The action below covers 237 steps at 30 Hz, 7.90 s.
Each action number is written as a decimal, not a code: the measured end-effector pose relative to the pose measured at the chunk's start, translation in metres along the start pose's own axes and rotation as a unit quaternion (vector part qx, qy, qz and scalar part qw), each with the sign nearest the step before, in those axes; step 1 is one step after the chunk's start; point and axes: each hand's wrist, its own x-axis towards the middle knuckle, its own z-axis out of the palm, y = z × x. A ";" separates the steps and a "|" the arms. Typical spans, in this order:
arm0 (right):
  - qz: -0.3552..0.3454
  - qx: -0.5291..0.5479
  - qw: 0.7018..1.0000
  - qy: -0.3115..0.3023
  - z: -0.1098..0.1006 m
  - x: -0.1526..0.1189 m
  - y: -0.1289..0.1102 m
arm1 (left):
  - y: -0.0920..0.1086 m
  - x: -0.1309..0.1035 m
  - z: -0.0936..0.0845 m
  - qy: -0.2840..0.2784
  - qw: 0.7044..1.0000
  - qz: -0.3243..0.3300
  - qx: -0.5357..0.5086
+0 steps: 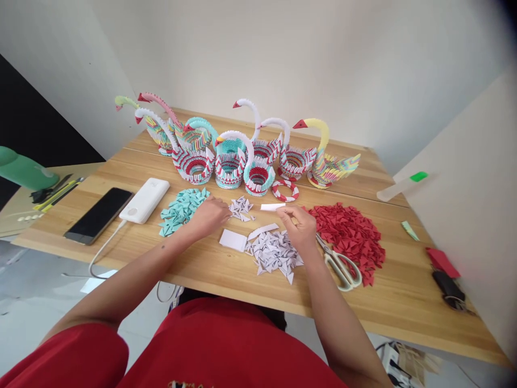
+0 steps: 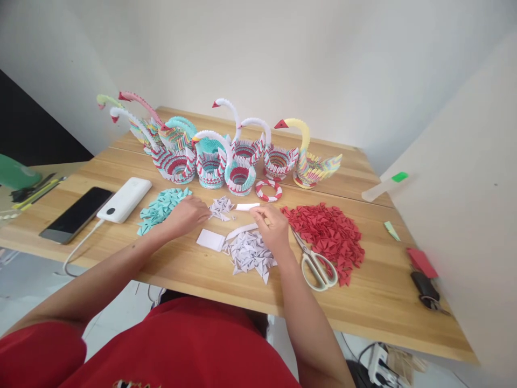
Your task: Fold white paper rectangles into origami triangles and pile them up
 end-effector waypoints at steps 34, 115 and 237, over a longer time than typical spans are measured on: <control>-0.020 0.007 1.000 -0.013 0.000 0.001 -0.002 | 0.022 0.034 0.013 0.028 0.995 0.043 -0.081; 0.032 0.034 0.998 -0.033 0.011 -0.005 -0.010 | 0.058 0.027 -0.008 0.072 0.835 -0.139 -0.528; 0.138 0.127 0.977 -0.100 0.013 -0.006 -0.021 | 0.064 0.027 -0.003 0.170 0.876 -0.062 -0.447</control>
